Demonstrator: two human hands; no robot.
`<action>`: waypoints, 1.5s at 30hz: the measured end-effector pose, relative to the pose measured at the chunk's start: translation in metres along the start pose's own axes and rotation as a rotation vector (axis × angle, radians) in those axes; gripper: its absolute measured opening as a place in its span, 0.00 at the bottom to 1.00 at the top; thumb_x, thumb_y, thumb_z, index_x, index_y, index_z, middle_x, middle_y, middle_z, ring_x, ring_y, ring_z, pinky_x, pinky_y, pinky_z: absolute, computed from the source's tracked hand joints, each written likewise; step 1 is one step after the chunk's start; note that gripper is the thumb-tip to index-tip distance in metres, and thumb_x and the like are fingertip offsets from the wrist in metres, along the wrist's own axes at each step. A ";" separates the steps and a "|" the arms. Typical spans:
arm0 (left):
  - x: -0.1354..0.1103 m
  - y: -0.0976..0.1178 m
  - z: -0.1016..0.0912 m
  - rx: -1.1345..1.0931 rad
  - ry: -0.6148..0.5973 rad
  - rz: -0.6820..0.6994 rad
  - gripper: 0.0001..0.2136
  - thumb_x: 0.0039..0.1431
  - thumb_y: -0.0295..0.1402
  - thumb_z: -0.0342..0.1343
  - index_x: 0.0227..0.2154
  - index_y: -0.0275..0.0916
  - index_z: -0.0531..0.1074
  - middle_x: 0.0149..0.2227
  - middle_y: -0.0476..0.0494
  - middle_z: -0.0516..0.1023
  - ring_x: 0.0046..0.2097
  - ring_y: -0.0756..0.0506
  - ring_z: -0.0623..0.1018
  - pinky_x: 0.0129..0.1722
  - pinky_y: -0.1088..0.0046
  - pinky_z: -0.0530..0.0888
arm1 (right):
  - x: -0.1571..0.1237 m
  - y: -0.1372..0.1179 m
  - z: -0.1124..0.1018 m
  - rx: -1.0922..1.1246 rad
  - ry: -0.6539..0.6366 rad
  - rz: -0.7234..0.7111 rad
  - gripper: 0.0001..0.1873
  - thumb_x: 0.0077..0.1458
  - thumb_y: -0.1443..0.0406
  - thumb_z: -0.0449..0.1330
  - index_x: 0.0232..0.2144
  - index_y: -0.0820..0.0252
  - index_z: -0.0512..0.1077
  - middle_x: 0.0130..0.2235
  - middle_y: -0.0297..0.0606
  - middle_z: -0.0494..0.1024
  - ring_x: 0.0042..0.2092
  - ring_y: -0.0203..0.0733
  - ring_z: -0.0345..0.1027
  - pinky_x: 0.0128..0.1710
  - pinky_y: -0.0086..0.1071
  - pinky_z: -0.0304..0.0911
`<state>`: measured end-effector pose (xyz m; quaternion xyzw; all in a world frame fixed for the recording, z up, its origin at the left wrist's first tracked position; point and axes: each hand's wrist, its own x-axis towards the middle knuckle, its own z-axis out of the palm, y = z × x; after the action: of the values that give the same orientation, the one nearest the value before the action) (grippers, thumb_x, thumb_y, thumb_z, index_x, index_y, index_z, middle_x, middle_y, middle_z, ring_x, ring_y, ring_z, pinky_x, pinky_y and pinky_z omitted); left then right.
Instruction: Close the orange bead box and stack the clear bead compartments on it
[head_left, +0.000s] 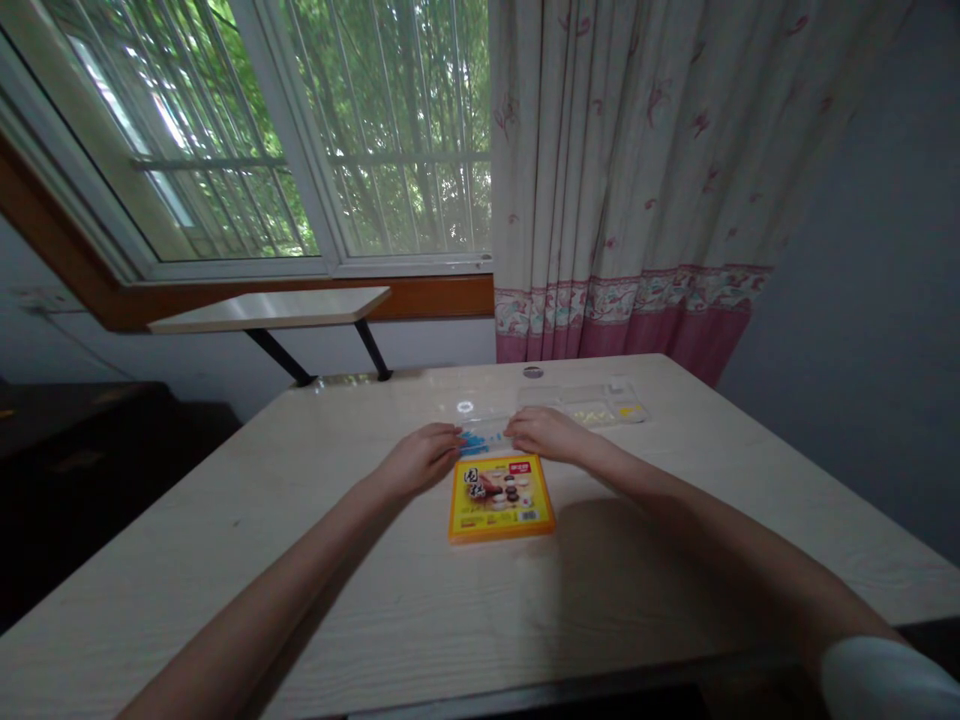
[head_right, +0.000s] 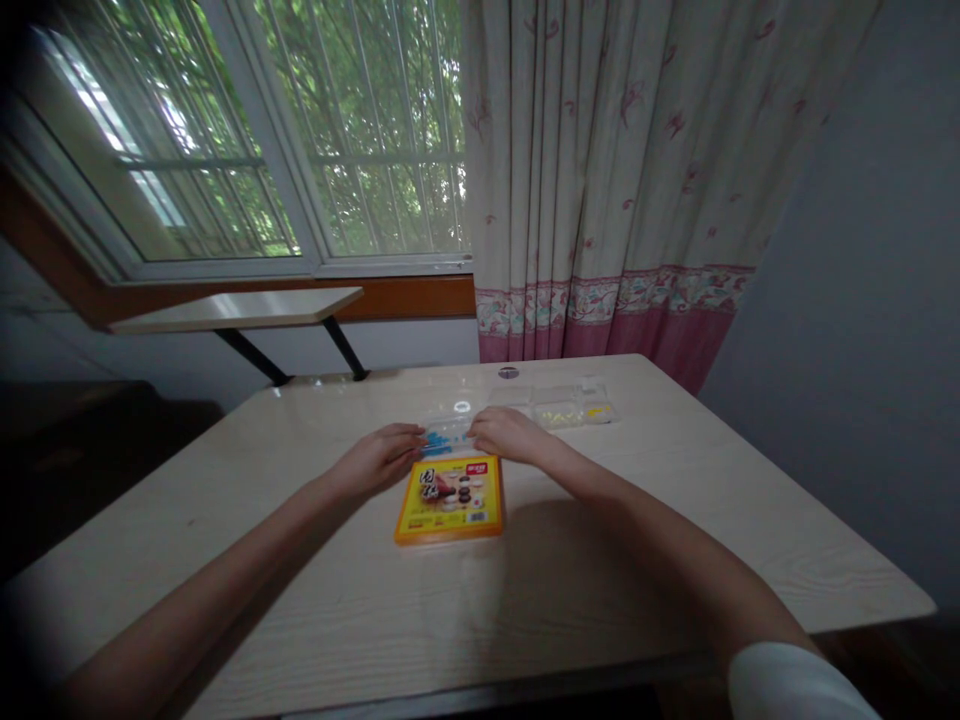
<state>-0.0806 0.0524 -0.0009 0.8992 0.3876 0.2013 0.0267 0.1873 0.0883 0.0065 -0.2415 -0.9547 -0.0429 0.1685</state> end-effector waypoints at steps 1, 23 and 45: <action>0.000 0.000 0.000 0.006 -0.003 0.002 0.14 0.58 0.35 0.45 0.43 0.42 0.71 0.46 0.40 0.72 0.49 0.45 0.70 0.48 0.65 0.67 | -0.001 0.001 0.001 -0.013 -0.001 -0.007 0.11 0.53 0.67 0.56 0.40 0.62 0.72 0.39 0.40 0.74 0.42 0.39 0.66 0.42 0.31 0.61; 0.016 0.008 -0.009 0.016 -0.041 0.079 0.09 0.53 0.28 0.48 0.34 0.38 0.72 0.40 0.40 0.72 0.44 0.44 0.70 0.43 0.66 0.68 | 0.003 0.006 -0.008 0.028 -0.098 -0.041 0.11 0.55 0.67 0.51 0.39 0.61 0.71 0.37 0.40 0.73 0.39 0.38 0.65 0.38 0.29 0.59; 0.009 0.042 -0.017 -0.666 0.189 -0.224 0.16 0.50 0.37 0.55 0.42 0.36 0.68 0.41 0.40 0.75 0.40 0.45 0.75 0.40 0.64 0.73 | -0.028 -0.028 -0.031 0.009 0.434 -0.098 0.17 0.54 0.63 0.55 0.46 0.61 0.65 0.44 0.42 0.73 0.46 0.40 0.65 0.45 0.36 0.61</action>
<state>-0.0525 0.0271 0.0259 0.7704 0.3978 0.3946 0.3041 0.2067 0.0463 0.0264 -0.1793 -0.9068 -0.0978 0.3688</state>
